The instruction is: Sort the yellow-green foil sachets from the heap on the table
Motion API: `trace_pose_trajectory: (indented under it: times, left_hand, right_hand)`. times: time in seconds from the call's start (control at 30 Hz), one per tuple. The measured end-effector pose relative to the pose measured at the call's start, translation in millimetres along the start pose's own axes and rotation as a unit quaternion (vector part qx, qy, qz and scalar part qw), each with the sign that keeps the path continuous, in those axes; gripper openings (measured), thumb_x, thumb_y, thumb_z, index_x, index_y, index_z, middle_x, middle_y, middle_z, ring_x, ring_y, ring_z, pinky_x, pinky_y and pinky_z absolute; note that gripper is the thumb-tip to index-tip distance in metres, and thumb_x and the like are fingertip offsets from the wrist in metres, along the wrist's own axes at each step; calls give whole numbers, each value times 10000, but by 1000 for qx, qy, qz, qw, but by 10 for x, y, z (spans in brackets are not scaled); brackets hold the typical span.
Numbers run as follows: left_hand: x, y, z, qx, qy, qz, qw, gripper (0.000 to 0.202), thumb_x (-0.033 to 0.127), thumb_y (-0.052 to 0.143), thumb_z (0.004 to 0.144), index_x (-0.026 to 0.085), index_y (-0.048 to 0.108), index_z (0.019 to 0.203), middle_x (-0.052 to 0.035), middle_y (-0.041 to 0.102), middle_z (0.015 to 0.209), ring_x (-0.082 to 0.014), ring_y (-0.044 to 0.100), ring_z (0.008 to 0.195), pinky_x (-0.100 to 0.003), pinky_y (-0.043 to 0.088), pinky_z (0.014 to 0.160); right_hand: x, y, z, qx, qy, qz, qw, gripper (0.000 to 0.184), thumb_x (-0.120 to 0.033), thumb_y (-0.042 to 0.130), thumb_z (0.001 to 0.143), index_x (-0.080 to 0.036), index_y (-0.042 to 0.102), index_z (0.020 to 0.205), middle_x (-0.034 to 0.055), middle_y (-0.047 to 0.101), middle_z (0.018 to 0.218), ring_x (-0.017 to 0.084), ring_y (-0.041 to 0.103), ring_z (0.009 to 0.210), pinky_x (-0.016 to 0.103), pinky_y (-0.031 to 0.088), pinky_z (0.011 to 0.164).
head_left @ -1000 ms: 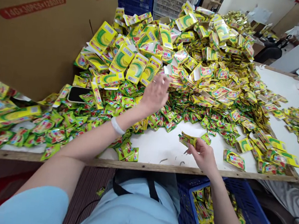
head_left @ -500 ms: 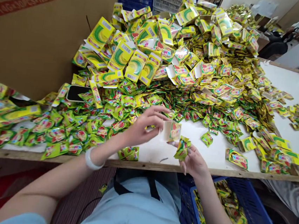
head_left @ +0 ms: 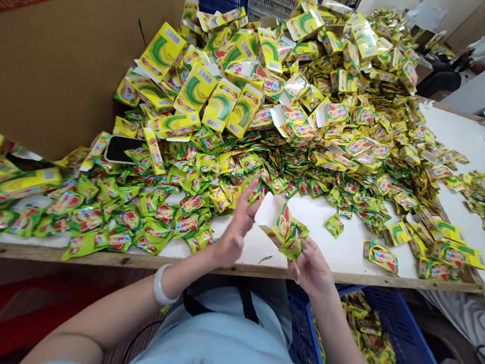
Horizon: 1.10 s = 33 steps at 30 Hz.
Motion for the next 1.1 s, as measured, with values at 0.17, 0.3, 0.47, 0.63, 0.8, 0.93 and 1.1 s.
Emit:
trace_pose_trajectory:
  times: [0.17,0.3,0.47,0.63,0.8,0.93,1.1]
  left_hand:
    - [-117,15,22,87,-89,5,992,493,542,717,797,206,624,1146,-110,658,1133,-274,642,1082,-435,483,1020]
    - [-168,11,46,72,-164,-28,983,348,437,777,742,167,614,889,-1,589,757,-139,597,667,-296,550,681]
    - [-274,349,-140,-75,-277,-16,958,406,459,804,696,156,562,815,31,544,689,-96,524,601,-254,511,623]
    - [-158,445,-162,-168,-259,65,949,333,390,777,729,164,575,866,32,561,662,-116,515,590,-248,456,578]
    - [-102,456,-134,-199,-205,131,949,619,300,743,767,200,471,1313,-53,684,990,-192,652,812,-333,539,770]
    - [-111,460,-128,-209,-188,168,945,796,285,734,768,212,340,1455,-146,553,1378,-279,590,1191,-418,476,1012]
    - [-137,446,-168,-246,-224,170,928,908,253,708,798,209,188,1541,-86,688,1100,-222,676,925,-385,535,875]
  right_hand:
    - [-124,94,-67,2,-5,-99,995,320,-432,779,797,-191,668,977,-15,692,640,119,618,399,225,562,396]
    - [-781,2,-273,95,-192,-193,957,165,-295,739,854,-220,675,986,3,726,811,95,607,431,208,533,358]
    - [-1192,386,-304,20,-299,-286,910,197,-195,701,877,-264,662,1058,3,682,923,75,597,471,203,532,380]
    - [-1114,663,-140,-97,-158,-456,870,144,-206,621,926,-213,702,1044,31,607,907,81,586,600,171,502,443]
    - [-1146,847,-223,-128,-136,-620,762,249,-92,552,904,-222,742,999,34,632,848,138,624,749,226,534,629]
    - [-1070,853,-293,-136,-120,-618,765,286,-153,566,932,-239,660,1189,62,683,1033,149,662,822,251,566,694]
    - [-1094,719,-375,-107,-220,-595,765,176,-198,535,973,-218,709,959,66,695,914,162,666,805,248,535,669]
Point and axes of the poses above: each hand's wrist, its own z-axis towards the middle knuckle, its own y-axis out of the palm, x = y × z, the point moved 8 cm from there along z, towards the middle knuckle
